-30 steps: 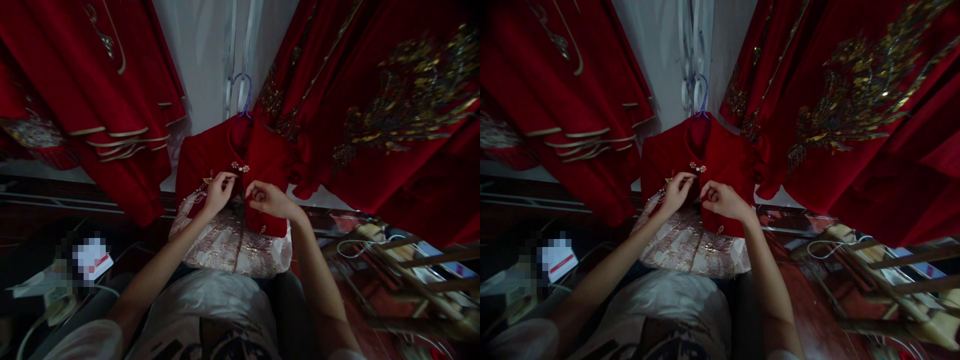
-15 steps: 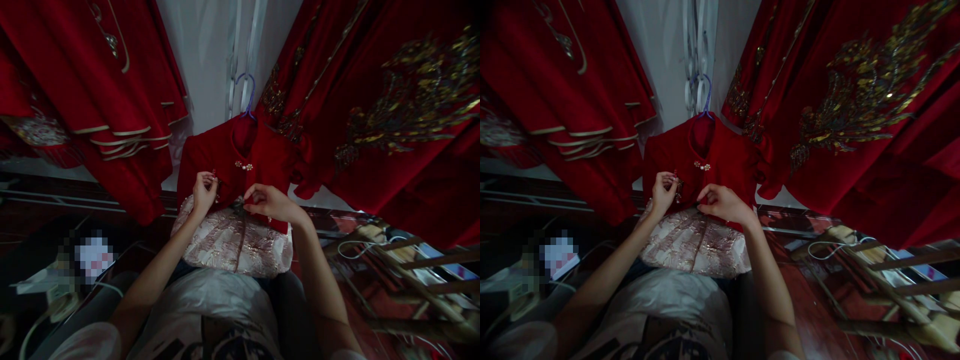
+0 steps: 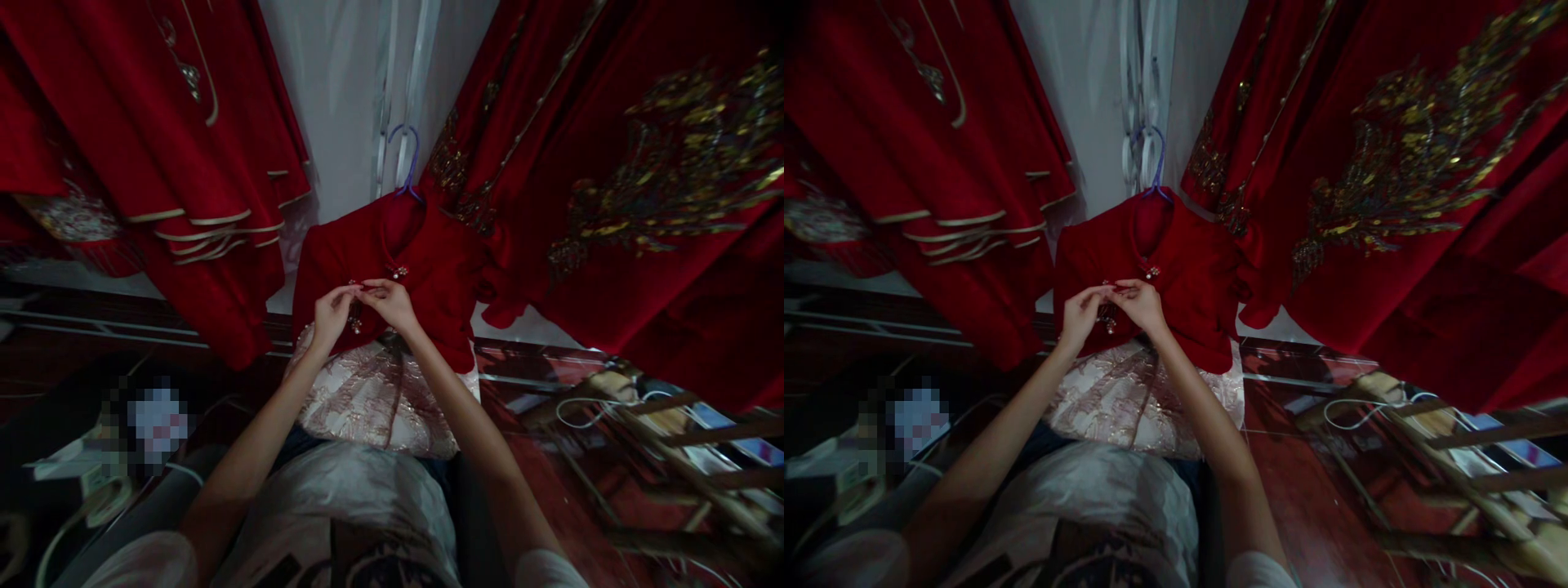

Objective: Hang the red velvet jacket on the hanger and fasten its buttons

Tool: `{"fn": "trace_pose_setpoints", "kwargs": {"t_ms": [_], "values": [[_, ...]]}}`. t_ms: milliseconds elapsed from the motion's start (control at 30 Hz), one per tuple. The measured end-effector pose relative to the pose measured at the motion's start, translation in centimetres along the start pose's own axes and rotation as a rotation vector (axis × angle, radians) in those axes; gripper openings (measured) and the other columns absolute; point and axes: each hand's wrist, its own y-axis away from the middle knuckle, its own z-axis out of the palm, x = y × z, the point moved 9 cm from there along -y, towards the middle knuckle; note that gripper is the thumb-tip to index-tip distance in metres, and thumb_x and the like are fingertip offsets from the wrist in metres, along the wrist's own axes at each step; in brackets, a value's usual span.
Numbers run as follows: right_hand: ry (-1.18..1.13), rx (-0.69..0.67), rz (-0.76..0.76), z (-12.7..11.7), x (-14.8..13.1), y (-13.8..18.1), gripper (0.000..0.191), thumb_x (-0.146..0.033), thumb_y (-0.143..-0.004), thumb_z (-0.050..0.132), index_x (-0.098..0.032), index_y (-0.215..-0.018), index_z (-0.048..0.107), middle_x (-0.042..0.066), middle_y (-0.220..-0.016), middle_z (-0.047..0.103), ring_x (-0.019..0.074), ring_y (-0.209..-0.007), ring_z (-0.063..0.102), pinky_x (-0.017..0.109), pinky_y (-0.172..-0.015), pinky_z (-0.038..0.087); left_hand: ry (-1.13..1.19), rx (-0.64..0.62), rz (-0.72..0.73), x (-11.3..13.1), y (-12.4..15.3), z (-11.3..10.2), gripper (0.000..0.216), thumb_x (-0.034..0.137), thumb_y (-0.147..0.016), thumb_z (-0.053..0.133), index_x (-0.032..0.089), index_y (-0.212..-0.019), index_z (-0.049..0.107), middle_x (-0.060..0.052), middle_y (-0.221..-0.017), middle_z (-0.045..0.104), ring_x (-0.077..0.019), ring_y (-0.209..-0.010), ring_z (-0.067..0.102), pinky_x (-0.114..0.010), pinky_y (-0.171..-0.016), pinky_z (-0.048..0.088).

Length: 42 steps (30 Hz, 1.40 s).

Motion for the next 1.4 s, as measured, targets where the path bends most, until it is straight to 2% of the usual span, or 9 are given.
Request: {"fn": "trace_pose_setpoints", "kwargs": {"t_ms": [100,233,367,533,667,867,1000,1200,1400], "values": [[-0.017,-0.090,-0.043,0.8,0.0,0.0,0.040,-0.022,-0.068,0.074,-0.013,-0.105,0.064,0.003,-0.081,0.069,0.0110,-0.072,0.065,0.023,-0.071,0.053,-0.003,-0.021,0.008,0.1,0.1,0.1,0.023,0.026,-0.080,0.057,0.015,-0.093,0.072,-0.007,-0.098,0.074,-0.0172,-0.092,0.068,-0.031,-0.089,0.052],[0.098,-0.052,-0.152,0.3,-0.9,0.5,0.039,-0.026,-0.066,0.076,-0.015,-0.103,0.066,-0.002,-0.071,0.063,0.0080,-0.060,0.058,0.020,-0.061,0.050,0.001,-0.027,0.001,0.0,0.2,0.1,0.023,0.028,-0.078,0.060,0.015,-0.093,0.073,-0.007,-0.097,0.074,-0.0176,-0.091,0.068,-0.032,-0.090,0.052],[0.053,-0.021,-0.138,-0.1,-0.8,0.3,0.037,-0.033,-0.072,0.071,-0.016,-0.104,0.065,-0.004,-0.069,0.058,0.0079,-0.058,0.057,0.020,-0.056,0.050,0.025,-0.013,-0.018,-0.2,0.1,-0.3,0.023,0.027,-0.080,0.057,0.015,-0.091,0.072,-0.007,-0.097,0.074,-0.0172,-0.089,0.068,-0.032,-0.089,0.053],[0.212,-0.009,-0.205,-0.8,-1.5,0.8,0.032,-0.025,-0.075,0.067,-0.016,-0.105,0.061,-0.003,-0.071,0.058,0.0087,-0.060,0.057,0.021,-0.060,0.049,0.035,-0.004,-0.045,-0.6,0.1,-0.6,0.024,0.028,-0.081,0.057,0.014,-0.091,0.072,-0.008,-0.094,0.074,-0.0162,-0.084,0.069,-0.032,-0.086,0.054],[0.344,-0.004,-0.284,-0.9,-1.8,1.2,0.038,-0.020,-0.071,0.068,-0.017,-0.106,0.055,-0.001,-0.079,0.057,0.0094,-0.063,0.055,0.023,-0.063,0.050,0.024,-0.017,-0.034,-0.5,0.2,-0.4,0.025,0.027,-0.080,0.056,0.013,-0.093,0.072,-0.009,-0.096,0.074,-0.0159,-0.084,0.069,-0.031,-0.085,0.054],[0.177,-0.038,-0.220,-0.5,-0.1,0.4,0.030,-0.024,-0.074,0.066,-0.018,-0.101,0.055,-0.003,-0.074,0.057,0.0098,-0.063,0.056,0.022,-0.059,0.050,0.040,-0.003,-0.038,-0.8,0.1,-0.5,0.024,0.027,-0.080,0.056,0.014,-0.092,0.072,-0.009,-0.096,0.074,-0.0162,-0.084,0.069,-0.032,-0.086,0.055],[0.028,-0.005,-0.215,-0.7,-0.5,0.2,0.034,-0.030,-0.073,0.068,-0.018,-0.103,0.055,-0.001,-0.077,0.059,0.0101,-0.067,0.058,0.022,-0.060,0.051,0.018,-0.005,-0.032,-0.9,0.1,-0.6,0.025,0.029,-0.081,0.055,0.014,-0.094,0.072,-0.009,-0.097,0.074,-0.0167,-0.086,0.069,-0.033,-0.087,0.054],[0.146,-0.011,-0.266,0.0,-2.4,0.5,0.030,-0.022,-0.074,0.065,-0.018,-0.102,0.055,-0.002,-0.074,0.057,0.0097,-0.063,0.057,0.020,-0.056,0.049,-0.005,-0.008,-0.023,-0.5,0.0,-0.3,0.025,0.030,-0.079,0.061,0.015,-0.096,0.072,-0.009,-0.100,0.073,-0.0185,-0.092,0.069,-0.035,-0.091,0.053],[0.209,0.041,-0.308,0.2,-2.9,0.9,0.023,-0.023,-0.079,0.060,-0.017,-0.101,0.056,0.000,-0.079,0.059,0.0107,-0.067,0.058,0.021,-0.061,0.051,-0.026,-0.025,-0.043,-0.8,0.1,-0.2,0.031,0.029,-0.071,0.070,0.013,-0.098,0.071,-0.009,-0.095,0.074,-0.0179,-0.082,0.070,-0.034,-0.083,0.057]]}}
